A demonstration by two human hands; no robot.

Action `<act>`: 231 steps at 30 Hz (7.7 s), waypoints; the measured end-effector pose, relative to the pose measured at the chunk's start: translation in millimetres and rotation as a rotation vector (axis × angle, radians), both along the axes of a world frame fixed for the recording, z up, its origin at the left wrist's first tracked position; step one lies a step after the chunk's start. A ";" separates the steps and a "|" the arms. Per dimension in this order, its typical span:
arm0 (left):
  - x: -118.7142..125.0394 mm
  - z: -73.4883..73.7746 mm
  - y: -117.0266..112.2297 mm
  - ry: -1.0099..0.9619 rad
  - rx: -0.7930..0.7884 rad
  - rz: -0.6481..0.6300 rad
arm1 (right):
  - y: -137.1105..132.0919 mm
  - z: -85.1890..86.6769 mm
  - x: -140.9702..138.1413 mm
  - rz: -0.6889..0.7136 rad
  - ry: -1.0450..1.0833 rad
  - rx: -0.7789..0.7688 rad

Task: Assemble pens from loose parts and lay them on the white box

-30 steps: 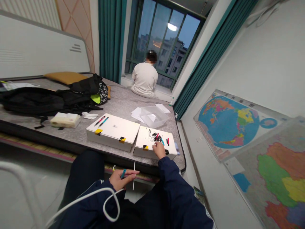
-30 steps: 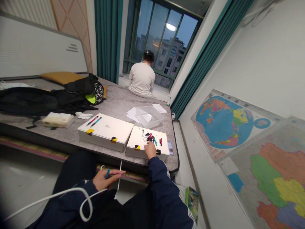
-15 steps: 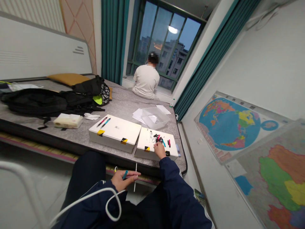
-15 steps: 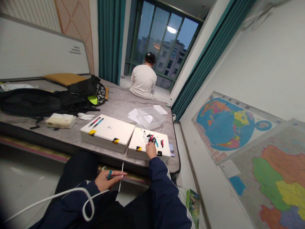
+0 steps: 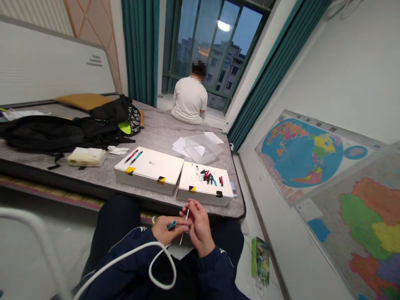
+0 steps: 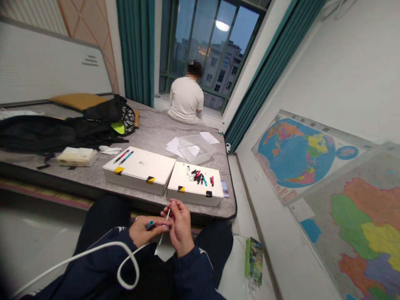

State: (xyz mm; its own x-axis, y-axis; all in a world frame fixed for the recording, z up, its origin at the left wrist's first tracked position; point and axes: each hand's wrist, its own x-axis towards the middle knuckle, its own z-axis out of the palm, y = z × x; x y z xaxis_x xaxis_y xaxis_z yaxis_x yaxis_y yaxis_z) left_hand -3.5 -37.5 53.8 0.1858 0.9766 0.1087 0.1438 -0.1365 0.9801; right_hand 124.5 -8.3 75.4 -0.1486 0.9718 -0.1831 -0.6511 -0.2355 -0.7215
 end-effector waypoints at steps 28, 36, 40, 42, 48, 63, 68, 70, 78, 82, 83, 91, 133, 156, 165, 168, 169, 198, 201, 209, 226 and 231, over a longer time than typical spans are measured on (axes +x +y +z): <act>4.6 6.0 -8.5 0.093 -0.036 -0.017 | -15.4 -6.8 1.4 -0.108 0.101 -0.099; 2.0 5.2 -8.6 0.157 -0.020 0.010 | -12.1 -5.8 -2.7 -0.131 0.111 -0.105; 1.4 4.1 -8.9 0.151 -0.030 0.003 | -11.2 -7.4 -1.9 -0.142 0.097 -0.115; 2.4 4.4 -9.5 0.138 -0.029 0.020 | -11.6 -6.7 -1.0 -0.139 0.107 -0.126; 4.7 7.7 -12.0 0.146 -0.031 0.050 | -14.4 -2.8 0.3 -0.116 0.091 -0.107; 4.5 13.6 -18.8 0.129 0.028 0.029 | -21.2 -2.2 1.6 -0.116 0.089 -0.120; 5.0 15.6 -20.6 0.125 0.037 0.012 | -22.6 -6.1 2.9 -0.099 0.087 -0.115; 4.8 14.9 -20.3 0.134 0.043 0.021 | -22.5 -7.9 2.9 -0.094 0.091 -0.115; 0.3 18.4 -16.8 0.153 0.093 0.094 | -29.6 -4.9 -1.1 -0.020 0.094 0.015; 0.1 24.5 -19.9 0.146 0.146 0.138 | -35.0 1.1 -0.1 0.020 0.040 0.054; 0.1 25.6 -20.7 0.144 0.163 0.138 | -35.5 2.3 0.5 0.034 0.032 0.058; -0.9 27.0 -23.0 0.075 0.288 0.110 | -34.6 13.4 10.9 0.124 -0.035 0.153; -5.9 41.5 -12.7 -0.045 0.051 0.111 | -25.2 86.6 16.0 -0.069 -0.049 0.358; -3.5 86.9 36.0 -0.045 0.356 0.091 | -28.0 109.1 15.9 -0.073 -0.057 0.465; 2.4 87.8 34.6 -0.056 0.282 0.053 | -27.5 102.2 14.3 -0.081 -0.058 0.440; 8.2 74.5 30.5 -0.065 0.103 0.030 | -19.1 98.6 23.3 -0.122 -0.052 0.401; 10.4 67.7 28.4 -0.078 0.020 0.014 | -15.5 95.5 27.7 -0.137 -0.042 0.371; 45.8 -2.2 27.9 -0.087 -0.230 -0.105 | 25.8 0.1 49.3 -0.175 0.113 -0.101; 44.8 1.7 35.6 -0.141 -0.165 -0.084 | 30.0 -1.2 48.2 -0.173 0.129 -0.106; 36.8 -8.5 43.5 -0.095 -0.121 -0.017 | 31.5 -11.7 38.3 -0.183 0.155 -0.177; 20.3 -1.3 38.4 -0.065 0.279 -0.094 | 33.2 2.7 24.9 -0.173 0.187 -0.224; 22.7 0.3 33.1 -0.099 0.329 -0.031 | 26.5 12.2 21.1 -0.185 0.162 -0.186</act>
